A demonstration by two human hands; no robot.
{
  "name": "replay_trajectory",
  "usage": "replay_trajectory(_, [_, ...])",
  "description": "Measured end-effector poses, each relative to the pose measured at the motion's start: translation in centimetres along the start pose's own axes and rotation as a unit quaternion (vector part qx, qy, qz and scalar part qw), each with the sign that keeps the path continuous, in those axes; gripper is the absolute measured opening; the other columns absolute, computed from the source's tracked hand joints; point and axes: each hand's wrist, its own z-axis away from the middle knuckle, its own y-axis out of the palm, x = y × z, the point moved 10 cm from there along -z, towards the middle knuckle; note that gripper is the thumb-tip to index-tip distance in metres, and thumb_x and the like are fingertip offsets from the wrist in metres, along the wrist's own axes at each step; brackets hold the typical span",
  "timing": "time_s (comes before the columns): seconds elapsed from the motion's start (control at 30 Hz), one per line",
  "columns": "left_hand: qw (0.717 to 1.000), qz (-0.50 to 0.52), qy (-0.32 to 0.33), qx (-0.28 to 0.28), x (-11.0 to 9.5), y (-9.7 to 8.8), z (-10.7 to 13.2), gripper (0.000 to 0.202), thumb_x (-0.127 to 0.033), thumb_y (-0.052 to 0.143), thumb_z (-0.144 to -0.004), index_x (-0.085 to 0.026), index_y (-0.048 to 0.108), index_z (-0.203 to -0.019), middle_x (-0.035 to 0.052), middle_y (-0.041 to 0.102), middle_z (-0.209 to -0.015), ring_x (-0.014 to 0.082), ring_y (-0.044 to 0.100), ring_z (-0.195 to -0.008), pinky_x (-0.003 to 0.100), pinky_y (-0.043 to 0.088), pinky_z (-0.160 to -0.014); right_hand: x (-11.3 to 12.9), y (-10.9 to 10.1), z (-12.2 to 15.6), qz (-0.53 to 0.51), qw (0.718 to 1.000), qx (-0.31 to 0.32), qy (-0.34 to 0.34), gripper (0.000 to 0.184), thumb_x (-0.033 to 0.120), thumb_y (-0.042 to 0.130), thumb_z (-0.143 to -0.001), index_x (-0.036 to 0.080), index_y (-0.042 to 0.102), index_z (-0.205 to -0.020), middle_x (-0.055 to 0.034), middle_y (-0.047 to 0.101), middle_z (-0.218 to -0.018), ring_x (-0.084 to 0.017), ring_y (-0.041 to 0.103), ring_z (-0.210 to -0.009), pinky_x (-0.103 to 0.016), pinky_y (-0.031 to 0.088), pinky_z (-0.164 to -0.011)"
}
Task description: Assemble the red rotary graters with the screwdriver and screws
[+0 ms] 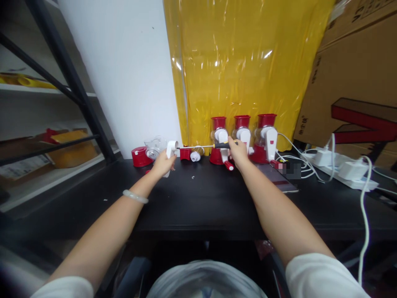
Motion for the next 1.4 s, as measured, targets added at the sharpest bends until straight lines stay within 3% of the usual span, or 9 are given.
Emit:
replay_trajectory(0.17, [0.999, 0.042, -0.013, 0.012, -0.1, 0.5, 0.0, 0.010, -0.018, 0.058, -0.083, -0.018, 0.055, -0.092, -0.0068, 0.051, -0.052, 0.0132, 0.054, -0.040, 0.026, 0.050, -0.047, -0.4, 0.3, -0.3, -0.063, 0.997, 0.009, 0.033, 0.033, 0.052, 0.060, -0.083, 0.022, 0.052, -0.070, 0.0038, 0.051, -0.043, -0.011, 0.045, -0.032, -0.023, 0.034, -0.034])
replay_trajectory(0.3, [0.995, 0.081, -0.045, 0.030, 0.4, 1.2, -0.1, 0.005, -0.017, 0.056, -0.083, -0.017, 0.053, -0.087, -0.0077, 0.048, -0.049, 0.0121, 0.050, -0.037, 0.028, 0.053, -0.048, 0.2, 1.1, -0.4, -0.171, 0.983, 0.061, 0.019, 0.017, 0.038, 0.055, -0.079, 0.022, 0.055, -0.085, 0.0037, 0.060, -0.063, -0.011, 0.055, -0.042, -0.022, 0.038, -0.039])
replay_trajectory(0.5, [0.993, 0.101, -0.057, 0.033, 0.9, 1.3, -0.3, 0.010, -0.018, 0.059, -0.080, -0.018, 0.051, -0.085, -0.0083, 0.048, -0.049, 0.0111, 0.049, -0.036, 0.026, 0.051, -0.045, 0.5, 1.3, -0.3, -0.171, 0.982, 0.071, 0.019, 0.026, 0.023, 0.054, -0.066, 0.024, 0.051, -0.092, 0.0055, 0.062, -0.069, -0.011, 0.057, -0.046, -0.022, 0.041, -0.044])
replay_trajectory(0.8, [0.996, 0.070, -0.047, 0.036, 1.8, 1.3, -0.7, 0.011, -0.019, 0.061, -0.080, -0.017, 0.053, -0.088, -0.0077, 0.050, -0.049, 0.0118, 0.051, -0.038, 0.024, 0.050, -0.045, 0.5, 1.0, -0.6, -0.148, 0.988, 0.042, 0.014, 0.023, 0.028, 0.060, -0.067, 0.025, 0.050, -0.087, 0.0069, 0.060, -0.054, -0.012, 0.052, -0.039, -0.024, 0.038, -0.041])
replay_trajectory(1.1, [0.998, 0.039, -0.025, 0.042, 1.8, 1.3, -0.9, 0.013, -0.020, 0.057, -0.082, -0.016, 0.056, -0.094, -0.0072, 0.051, -0.050, 0.0128, 0.053, -0.038, 0.025, 0.050, -0.046, 0.8, 0.9, -0.5, -0.108, 0.993, 0.038, -0.028, 0.034, 0.047, 0.071, -0.068, 0.023, 0.052, -0.084, 0.0060, 0.057, -0.046, -0.012, 0.049, -0.035, -0.022, 0.035, -0.037])
replay_trajectory(1.27, [0.999, 0.006, -0.008, 0.037, 1.4, 1.2, -0.6, 0.016, -0.020, 0.059, -0.083, -0.016, 0.056, -0.098, -0.0075, 0.051, -0.049, 0.0131, 0.054, -0.039, 0.024, 0.048, -0.046, 0.9, 0.3, -0.4, -0.069, 0.996, 0.019, -0.043, 0.042, 0.059, 0.071, -0.070, 0.021, 0.056, -0.078, 0.0059, 0.052, -0.040, -0.010, 0.041, -0.030, -0.023, 0.030, -0.033])
replay_trajectory(1.4, [0.999, -0.017, 0.007, 0.038, 0.4, 1.0, -0.2, 0.019, -0.019, 0.057, -0.085, -0.015, 0.055, -0.103, -0.0071, 0.052, -0.051, 0.0136, 0.056, -0.040, 0.023, 0.047, -0.046, 0.6, -0.2, -0.3, -0.054, 0.998, -0.001, -0.026, 0.041, 0.060, 0.069, -0.073, 0.021, 0.055, -0.072, 0.0053, 0.050, -0.038, -0.010, 0.040, -0.029, -0.023, 0.029, -0.032])
